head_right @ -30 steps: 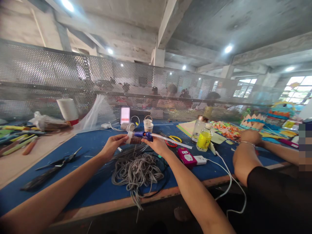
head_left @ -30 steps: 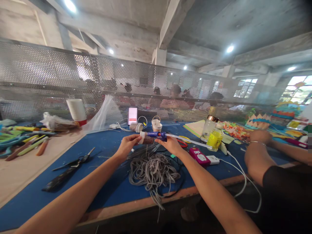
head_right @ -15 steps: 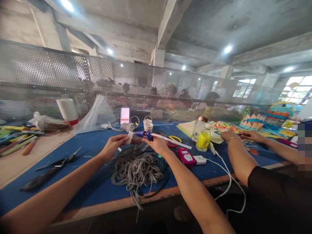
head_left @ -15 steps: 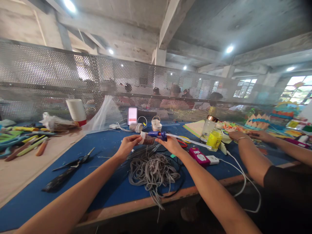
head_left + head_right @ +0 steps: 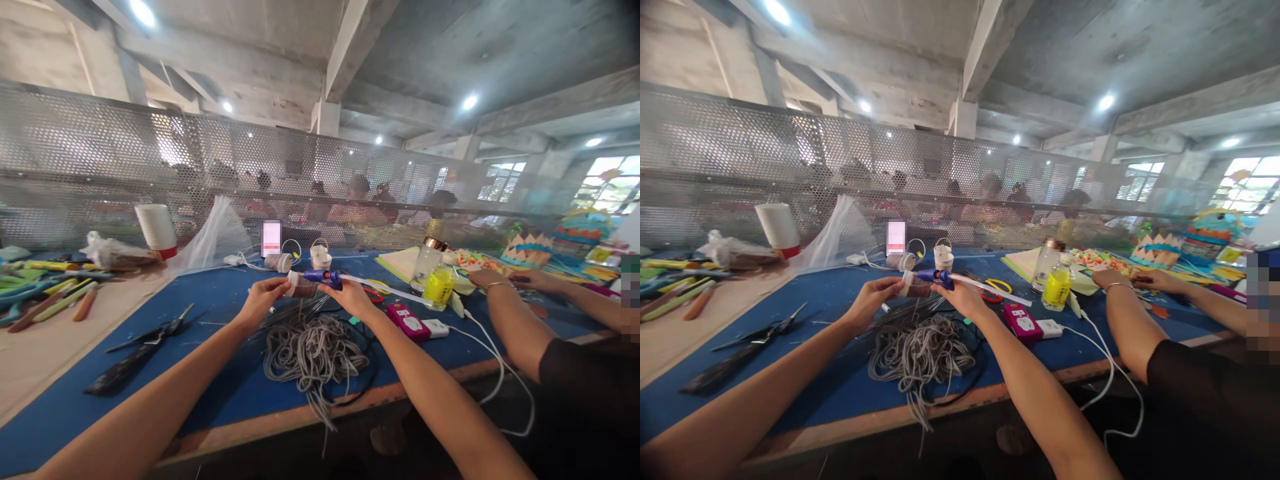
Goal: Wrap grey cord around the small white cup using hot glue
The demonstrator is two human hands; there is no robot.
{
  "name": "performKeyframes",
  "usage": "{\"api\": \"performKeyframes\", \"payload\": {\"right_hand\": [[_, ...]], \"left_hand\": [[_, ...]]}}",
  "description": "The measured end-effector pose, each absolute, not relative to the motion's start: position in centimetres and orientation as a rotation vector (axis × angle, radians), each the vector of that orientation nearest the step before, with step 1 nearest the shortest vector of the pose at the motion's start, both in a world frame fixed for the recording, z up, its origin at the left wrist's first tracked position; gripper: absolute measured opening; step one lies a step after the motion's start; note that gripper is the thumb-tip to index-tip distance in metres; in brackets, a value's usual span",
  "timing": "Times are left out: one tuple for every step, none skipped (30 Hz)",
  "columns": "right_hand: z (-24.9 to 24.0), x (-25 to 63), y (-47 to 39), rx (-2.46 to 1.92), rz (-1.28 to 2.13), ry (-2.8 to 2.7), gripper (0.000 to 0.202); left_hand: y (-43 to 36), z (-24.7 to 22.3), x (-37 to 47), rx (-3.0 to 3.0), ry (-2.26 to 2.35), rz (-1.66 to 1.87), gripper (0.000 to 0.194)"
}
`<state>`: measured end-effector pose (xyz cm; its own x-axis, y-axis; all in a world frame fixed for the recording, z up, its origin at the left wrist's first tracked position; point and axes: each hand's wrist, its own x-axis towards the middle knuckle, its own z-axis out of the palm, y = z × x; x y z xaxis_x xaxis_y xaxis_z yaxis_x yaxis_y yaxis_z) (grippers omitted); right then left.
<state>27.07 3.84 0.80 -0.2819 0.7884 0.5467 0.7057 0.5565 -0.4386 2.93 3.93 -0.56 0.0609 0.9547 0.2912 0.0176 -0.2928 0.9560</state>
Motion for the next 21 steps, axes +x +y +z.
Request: {"api": "performKeyframes", "payload": {"right_hand": [[0.80, 27.06, 3.80, -1.195, 0.148, -2.043, 0.041], [0.80, 27.04, 3.76, -1.194, 0.155, -2.043, 0.041], [0.80, 27.02, 3.74, -1.195, 0.162, -2.043, 0.042], [0.80, 27.00, 3.72, -1.196, 0.168, -2.044, 0.043], [0.80, 26.98, 3.70, -1.198, 0.174, -2.045, 0.043], [0.82, 26.96, 3.69, -1.198, 0.180, -2.047, 0.043], [0.83, 26.95, 3.67, -1.198, 0.186, -2.049, 0.043], [0.86, 26.94, 3.65, -1.194, 0.191, -2.051, 0.043], [0.90, 26.93, 3.62, -1.188, 0.195, -2.052, 0.042], [0.94, 26.93, 3.58, -1.181, 0.201, -2.054, 0.041], [0.98, 26.92, 3.52, -1.175, 0.207, -2.055, 0.041], [1.02, 26.92, 3.46, -1.169, 0.213, -2.056, 0.040], [1.06, 26.91, 3.40, -1.164, 0.216, -2.057, 0.040], [1.09, 26.90, 3.33, -1.158, 0.217, -2.061, 0.040], [1.10, 26.89, 3.27, -1.151, 0.216, -2.065, 0.039], [1.11, 26.89, 3.23, -1.142, 0.214, -2.070, 0.039], [1.10, 26.88, 3.20, -1.135, 0.211, -2.074, 0.038], [1.09, 26.88, 3.18, -1.131, 0.208, -2.078, 0.039], [1.06, 26.87, 3.18, -1.132, 0.205, -2.082, 0.039], [1.03, 26.86, 3.19, -1.136, 0.203, -2.087, 0.040], [1.00, 26.85, 3.21, -1.139, 0.200, -2.091, 0.041]], "left_hand": [[3.96, -0.57, 2.91, 1.473, 1.030, 1.366, 0.037], [3.98, -0.59, 2.89, 1.476, 1.033, 1.366, 0.037], [4.02, -0.63, 2.86, 1.480, 1.035, 1.367, 0.038], [4.06, -0.69, 2.82, 1.485, 1.036, 1.368, 0.038], [4.12, -0.76, 2.78, 1.488, 1.035, 1.367, 0.039], [4.18, -0.83, 2.74, 1.490, 1.031, 1.366, 0.040], [4.23, -0.90, 2.70, 1.490, 1.026, 1.365, 0.041], [4.27, -0.95, 2.67, 1.488, 1.025, 1.366, 0.042], [4.30, -0.97, 2.65, 1.487, 1.027, 1.367, 0.043], [4.30, -0.96, 2.64, 1.486, 1.034, 1.370, 0.043], [4.27, -0.92, 2.64, 1.485, 1.041, 1.373, 0.043], [4.23, -0.87, 2.65, 1.481, 1.046, 1.376, 0.043], [4.18, -0.80, 2.66, 1.476, 1.048, 1.376, 0.044], [4.13, -0.74, 2.66, 1.467, 1.046, 1.376, 0.044], [4.10, -0.70, 2.66, 1.456, 1.041, 1.376, 0.045], [4.09, -0.68, 2.65, 1.443, 1.035, 1.377, 0.045], [4.10, -0.68, 2.62, 1.431, 1.030, 1.377, 0.045], [4.12, -0.70, 2.60, 1.423, 1.024, 1.379, 0.044], [4.14, -0.72, 2.58, 1.417, 1.019, 1.380, 0.044], [4.15, -0.72, 2.56, 1.414, 1.014, 1.380, 0.044], [4.15, -0.71, 2.56, 1.412, 1.013, 1.379, 0.043]]}}
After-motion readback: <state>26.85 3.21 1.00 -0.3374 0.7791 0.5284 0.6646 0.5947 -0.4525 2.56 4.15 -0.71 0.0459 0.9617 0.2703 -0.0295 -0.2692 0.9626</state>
